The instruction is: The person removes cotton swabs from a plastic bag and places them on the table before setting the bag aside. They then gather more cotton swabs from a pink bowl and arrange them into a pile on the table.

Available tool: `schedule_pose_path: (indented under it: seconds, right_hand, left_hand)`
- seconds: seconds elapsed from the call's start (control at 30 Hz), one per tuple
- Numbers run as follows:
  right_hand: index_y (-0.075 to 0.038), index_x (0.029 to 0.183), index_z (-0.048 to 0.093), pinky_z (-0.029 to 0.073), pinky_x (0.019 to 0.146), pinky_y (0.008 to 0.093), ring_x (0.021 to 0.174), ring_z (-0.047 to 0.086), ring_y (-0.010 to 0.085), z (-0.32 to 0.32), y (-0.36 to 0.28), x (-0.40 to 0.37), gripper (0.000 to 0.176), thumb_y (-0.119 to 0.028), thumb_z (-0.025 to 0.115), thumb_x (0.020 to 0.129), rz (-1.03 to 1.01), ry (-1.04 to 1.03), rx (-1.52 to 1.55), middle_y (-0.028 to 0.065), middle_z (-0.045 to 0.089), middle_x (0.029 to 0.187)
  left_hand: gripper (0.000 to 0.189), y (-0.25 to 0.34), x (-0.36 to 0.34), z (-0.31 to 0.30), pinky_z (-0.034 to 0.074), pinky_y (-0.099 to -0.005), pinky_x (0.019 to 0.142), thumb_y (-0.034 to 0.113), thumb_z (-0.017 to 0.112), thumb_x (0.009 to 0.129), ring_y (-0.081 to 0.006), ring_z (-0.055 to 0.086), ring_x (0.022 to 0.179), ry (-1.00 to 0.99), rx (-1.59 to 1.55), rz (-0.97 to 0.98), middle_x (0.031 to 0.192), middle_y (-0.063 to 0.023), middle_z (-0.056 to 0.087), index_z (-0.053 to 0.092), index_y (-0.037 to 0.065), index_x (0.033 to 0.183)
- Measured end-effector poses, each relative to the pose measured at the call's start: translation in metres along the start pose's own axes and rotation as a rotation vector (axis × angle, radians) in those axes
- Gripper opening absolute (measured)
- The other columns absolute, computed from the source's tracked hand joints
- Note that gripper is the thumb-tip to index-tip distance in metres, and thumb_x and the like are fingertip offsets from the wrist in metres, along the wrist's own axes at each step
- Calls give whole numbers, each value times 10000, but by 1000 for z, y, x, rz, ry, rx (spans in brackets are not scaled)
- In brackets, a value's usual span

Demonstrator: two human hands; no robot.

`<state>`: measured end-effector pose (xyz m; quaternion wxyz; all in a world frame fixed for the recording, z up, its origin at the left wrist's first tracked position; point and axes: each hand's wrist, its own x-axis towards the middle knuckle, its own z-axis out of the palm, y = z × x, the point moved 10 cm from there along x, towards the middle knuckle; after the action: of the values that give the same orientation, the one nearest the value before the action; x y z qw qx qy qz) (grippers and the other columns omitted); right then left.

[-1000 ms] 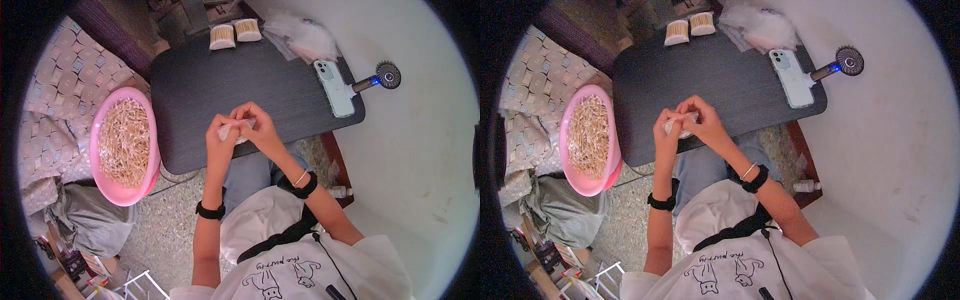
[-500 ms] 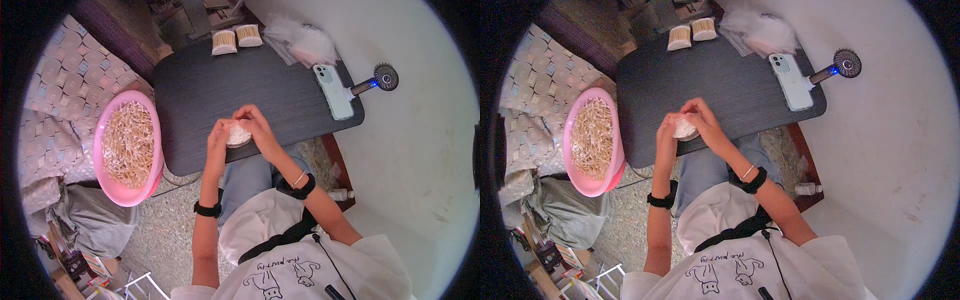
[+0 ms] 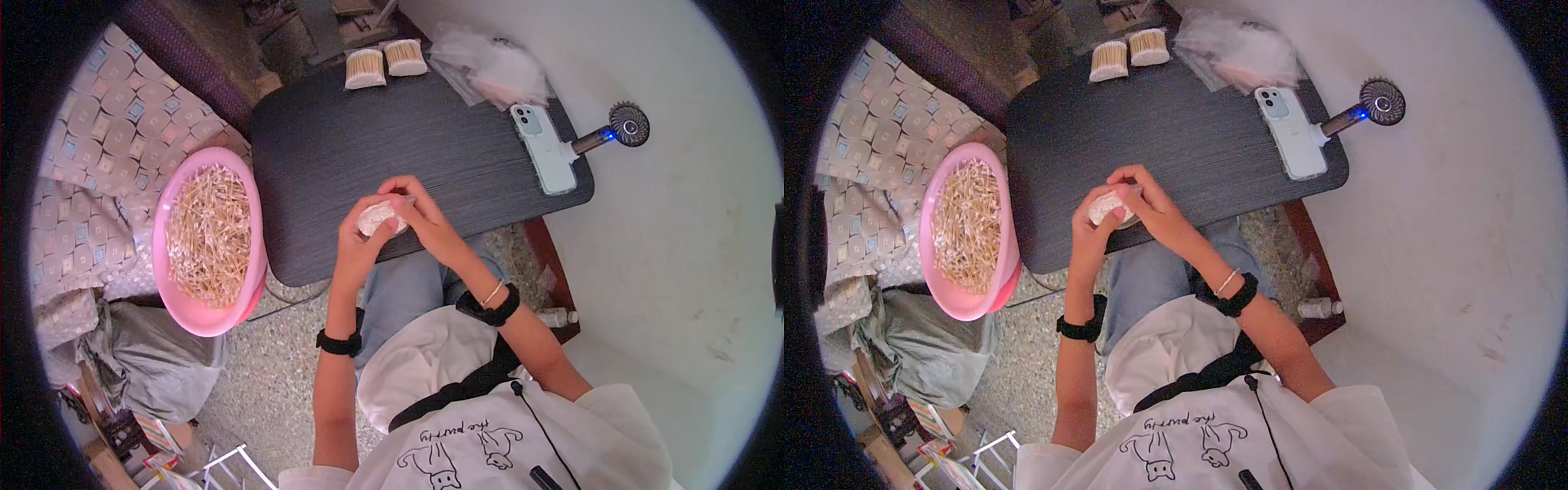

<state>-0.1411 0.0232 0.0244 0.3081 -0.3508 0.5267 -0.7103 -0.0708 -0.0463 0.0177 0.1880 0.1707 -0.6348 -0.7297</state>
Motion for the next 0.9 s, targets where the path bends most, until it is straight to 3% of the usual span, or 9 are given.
schedule_pose_path:
  seconds: [0.43, 0.53, 0.63, 0.73, 0.8, 0.9]
  right_hand:
    - [-59, 1177, 400, 343, 935, 272, 1050, 439, 136, 1, 6, -1, 270, -223, 440, 966, -61, -24, 77, 60, 467, 1125]
    - [-47, 1164, 430, 365, 923, 269, 1040, 468, 126, -7, 7, 0, 271, -233, 442, 967, -36, 59, 94, 59, 502, 1120]
    - [-19, 1125, 501, 397, 903, 265, 1015, 512, 119, -16, 11, 2, 278, -240, 448, 965, -1, 129, 171, 66, 556, 1096]
    - [-2, 1053, 574, 430, 861, 257, 962, 549, 110, -20, 12, 4, 230, -191, 521, 932, 16, 167, 160, 66, 603, 1034]
    - [-1, 1003, 610, 441, 843, 253, 938, 562, 108, -23, 14, 5, 177, -141, 572, 902, 76, 187, 131, 69, 621, 1000]
    - [2, 955, 620, 463, 749, 225, 857, 575, 86, -31, -3, 13, 143, -110, 618, 868, -94, 231, 65, 31, 623, 924]
  left_hand:
    - [270, -11, 5, 0, 376, -258, 916, 177, 526, 877, -132, 532, 1011, -49, -203, -18, 1063, -64, 599, 578, 18, 1089]
    - [306, 2, 4, 3, 373, -276, 940, 203, 531, 899, -149, 535, 1029, -6, -205, 116, 1069, -70, 599, 543, 17, 1141]
    - [348, 9, -2, 1, 394, -280, 929, 222, 539, 914, -151, 550, 1024, 32, 42, 170, 1080, -80, 599, 511, 2, 1181]
    - [349, -18, 4, -17, 431, -267, 882, 222, 558, 911, -140, 569, 993, 143, -266, -23, 1086, -86, 603, 522, -11, 1169]
    - [332, -17, 8, -17, 450, -262, 847, 226, 555, 915, -132, 581, 961, 156, -305, -38, 1066, -82, 613, 541, -18, 1141]
    - [292, -21, 14, -17, 468, -273, 826, 229, 532, 927, -136, 593, 937, 133, -304, -59, 1042, -78, 616, 563, -12, 1090]
